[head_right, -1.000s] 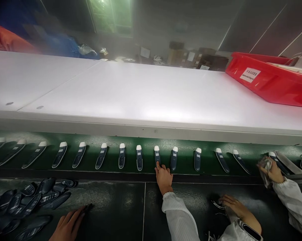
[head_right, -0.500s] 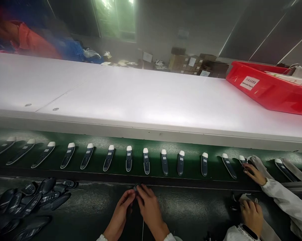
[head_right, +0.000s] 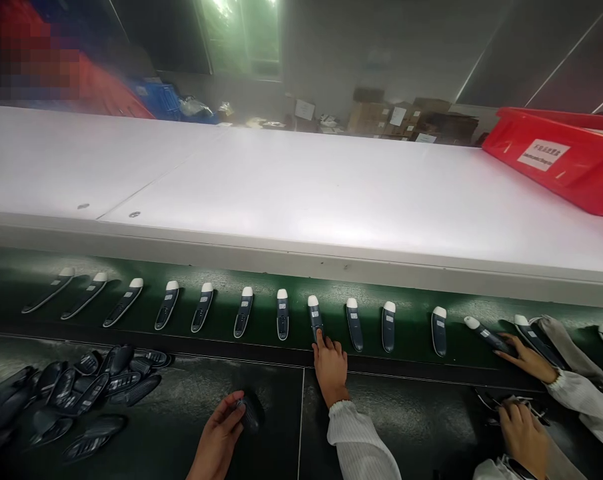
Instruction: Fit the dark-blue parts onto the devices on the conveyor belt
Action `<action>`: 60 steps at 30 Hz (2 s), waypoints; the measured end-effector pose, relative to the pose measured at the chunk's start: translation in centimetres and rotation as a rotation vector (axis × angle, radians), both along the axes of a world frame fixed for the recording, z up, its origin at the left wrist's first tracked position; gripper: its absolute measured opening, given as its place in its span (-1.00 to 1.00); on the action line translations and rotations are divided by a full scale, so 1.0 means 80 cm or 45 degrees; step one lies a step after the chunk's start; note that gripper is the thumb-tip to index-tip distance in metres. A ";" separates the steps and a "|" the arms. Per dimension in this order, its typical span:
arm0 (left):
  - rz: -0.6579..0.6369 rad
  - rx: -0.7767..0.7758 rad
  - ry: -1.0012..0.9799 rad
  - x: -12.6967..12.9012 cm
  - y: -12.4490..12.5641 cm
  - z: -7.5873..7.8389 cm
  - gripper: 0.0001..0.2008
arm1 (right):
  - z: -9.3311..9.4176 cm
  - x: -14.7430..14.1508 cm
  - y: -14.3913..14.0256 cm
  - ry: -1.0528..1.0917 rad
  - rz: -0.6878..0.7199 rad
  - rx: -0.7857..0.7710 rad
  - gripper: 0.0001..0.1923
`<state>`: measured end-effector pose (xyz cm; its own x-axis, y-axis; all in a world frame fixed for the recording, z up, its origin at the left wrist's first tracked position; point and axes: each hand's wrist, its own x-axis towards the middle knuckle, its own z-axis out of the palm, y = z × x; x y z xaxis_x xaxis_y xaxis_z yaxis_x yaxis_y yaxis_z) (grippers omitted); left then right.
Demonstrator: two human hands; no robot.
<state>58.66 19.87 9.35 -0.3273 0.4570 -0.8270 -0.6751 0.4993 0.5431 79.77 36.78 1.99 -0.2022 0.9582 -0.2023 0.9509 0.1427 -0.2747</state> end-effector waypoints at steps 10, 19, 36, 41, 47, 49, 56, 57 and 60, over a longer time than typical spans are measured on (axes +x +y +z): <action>-0.050 0.113 0.076 0.002 0.012 0.004 -0.76 | 0.044 0.008 0.011 -0.103 -0.140 -0.111 -0.45; -0.199 0.314 0.249 0.021 0.024 0.042 -0.66 | 0.074 -0.046 -0.137 0.820 0.583 -0.306 -0.56; -0.530 -0.683 1.925 -0.218 -0.147 0.001 -0.34 | 0.045 -0.033 -0.138 0.534 1.181 -0.370 -0.29; -0.835 -0.679 1.949 -0.234 -0.104 -0.017 -0.24 | 0.061 -0.030 -0.130 0.692 1.402 -0.448 -0.42; -1.138 -0.588 2.142 -0.251 -0.045 -0.010 -0.30 | 0.051 -0.026 -0.147 0.695 1.099 -0.438 -0.67; -1.160 -0.552 2.220 -0.257 -0.032 -0.010 -0.32 | 0.042 -0.018 -0.153 0.637 0.767 -0.498 -0.70; -1.356 -0.137 2.254 -0.293 -0.010 -0.031 -0.34 | 0.016 0.018 -0.158 0.197 0.304 -0.072 -0.52; -1.358 -0.112 2.273 -0.295 -0.010 -0.032 -0.36 | 0.013 0.020 -0.159 0.146 0.358 0.010 -0.52; -1.388 -0.102 2.317 -0.291 -0.012 -0.030 -0.41 | 0.008 0.018 -0.158 0.100 0.499 0.138 -0.52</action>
